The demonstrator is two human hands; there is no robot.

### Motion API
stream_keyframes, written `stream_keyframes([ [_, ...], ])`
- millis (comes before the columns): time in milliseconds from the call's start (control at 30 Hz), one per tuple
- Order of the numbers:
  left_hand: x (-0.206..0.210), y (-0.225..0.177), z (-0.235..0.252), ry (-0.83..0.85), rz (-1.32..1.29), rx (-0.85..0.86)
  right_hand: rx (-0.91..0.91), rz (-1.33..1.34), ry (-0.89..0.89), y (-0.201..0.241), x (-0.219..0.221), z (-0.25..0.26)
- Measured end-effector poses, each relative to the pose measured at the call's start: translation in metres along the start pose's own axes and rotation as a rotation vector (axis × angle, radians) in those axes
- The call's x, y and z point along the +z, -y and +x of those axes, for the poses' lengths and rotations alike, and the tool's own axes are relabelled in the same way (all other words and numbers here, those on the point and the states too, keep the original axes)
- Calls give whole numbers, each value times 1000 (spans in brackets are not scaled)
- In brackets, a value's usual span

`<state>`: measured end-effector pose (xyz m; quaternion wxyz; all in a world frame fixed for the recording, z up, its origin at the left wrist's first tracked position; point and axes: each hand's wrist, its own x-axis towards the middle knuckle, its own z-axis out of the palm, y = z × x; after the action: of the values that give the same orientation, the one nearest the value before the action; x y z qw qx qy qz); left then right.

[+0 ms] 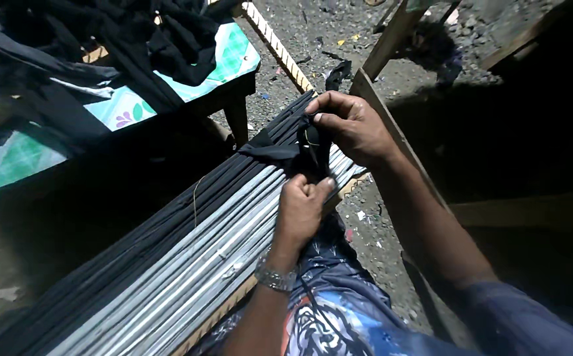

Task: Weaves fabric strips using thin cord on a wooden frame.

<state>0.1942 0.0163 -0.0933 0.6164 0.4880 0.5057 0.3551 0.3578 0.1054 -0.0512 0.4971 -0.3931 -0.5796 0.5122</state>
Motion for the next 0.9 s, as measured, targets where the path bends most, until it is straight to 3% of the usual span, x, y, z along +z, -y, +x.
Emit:
stream_keyframes([
  [133,1,1,-13,-23,183,-16,-41,-64,-62,-2,-6,-1],
  [300,-32,2,-32,-289,397,165,-27,-80,-73,-8,-17,-5],
  [500,-44,0,-26,-364,496,264,-75,-89,-79,-7,-10,-4],
  [600,-47,-5,-32,-263,421,256,-101,-75,-91,-5,-13,-4],
  [767,-53,-18,-63,174,336,377,-119,-55,-123,-10,-23,-5],
  [900,-43,-24,-76,345,466,503,-111,-38,-107,-13,-23,-5],
])
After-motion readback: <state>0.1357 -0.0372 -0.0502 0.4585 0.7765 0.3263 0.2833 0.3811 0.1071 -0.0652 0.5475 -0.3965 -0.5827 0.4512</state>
